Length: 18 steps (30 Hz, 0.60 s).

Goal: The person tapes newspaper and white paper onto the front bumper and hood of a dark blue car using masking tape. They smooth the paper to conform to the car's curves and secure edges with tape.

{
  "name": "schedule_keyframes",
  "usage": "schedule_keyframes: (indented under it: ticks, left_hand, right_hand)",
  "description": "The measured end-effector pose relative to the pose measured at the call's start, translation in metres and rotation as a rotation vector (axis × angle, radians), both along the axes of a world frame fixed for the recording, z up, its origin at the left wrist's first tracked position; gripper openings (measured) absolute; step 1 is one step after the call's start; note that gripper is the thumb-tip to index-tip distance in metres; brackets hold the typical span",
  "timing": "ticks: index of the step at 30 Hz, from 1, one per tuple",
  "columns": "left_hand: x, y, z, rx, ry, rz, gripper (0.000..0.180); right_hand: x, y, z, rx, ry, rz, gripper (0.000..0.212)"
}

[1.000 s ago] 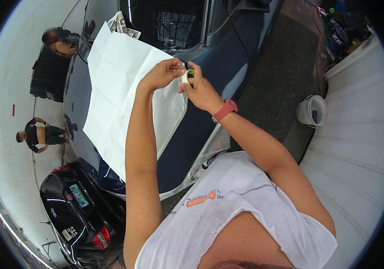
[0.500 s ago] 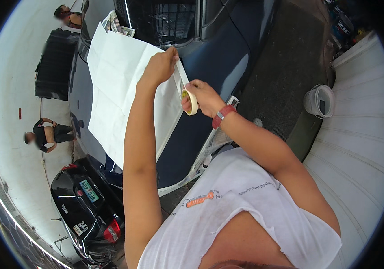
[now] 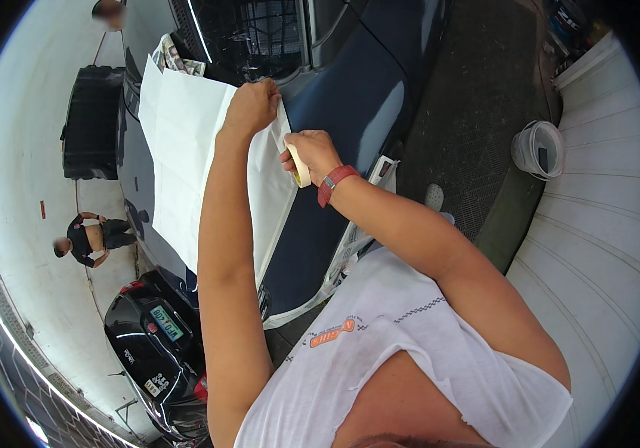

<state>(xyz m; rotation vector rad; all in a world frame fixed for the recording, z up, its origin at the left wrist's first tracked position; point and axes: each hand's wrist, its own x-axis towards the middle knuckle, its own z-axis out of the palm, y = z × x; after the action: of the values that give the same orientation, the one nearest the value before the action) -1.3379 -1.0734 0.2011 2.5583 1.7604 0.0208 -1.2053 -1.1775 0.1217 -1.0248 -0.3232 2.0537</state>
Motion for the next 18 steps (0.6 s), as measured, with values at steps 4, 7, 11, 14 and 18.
schedule_keyframes:
  ticks: [4,7,11,14,18]
  left_hand:
    - [-0.004,0.000,-0.004,-0.001,-0.023,0.016,0.012]
    - [-0.002,-0.003,-0.004,0.007,-0.041,0.074,0.012]
    - [0.005,-0.019,-0.012,0.061,-0.150,0.176,0.010]
    - [0.003,-0.032,-0.019,0.188,-0.197,0.133,0.010]
    - [-0.004,-0.041,-0.021,0.179,-0.271,0.119,0.015]
  right_hand:
    - [0.001,-0.001,0.004,0.014,-0.032,0.001,0.021]
    - [-0.001,-0.001,0.005,0.017,-0.046,0.004,0.021]
    - [0.000,-0.001,0.005,0.015,-0.054,0.000,0.021]
    - [-0.002,0.001,0.003,0.030,-0.065,0.003,0.023]
    - [-0.004,0.000,0.005,0.016,-0.080,-0.001,0.020]
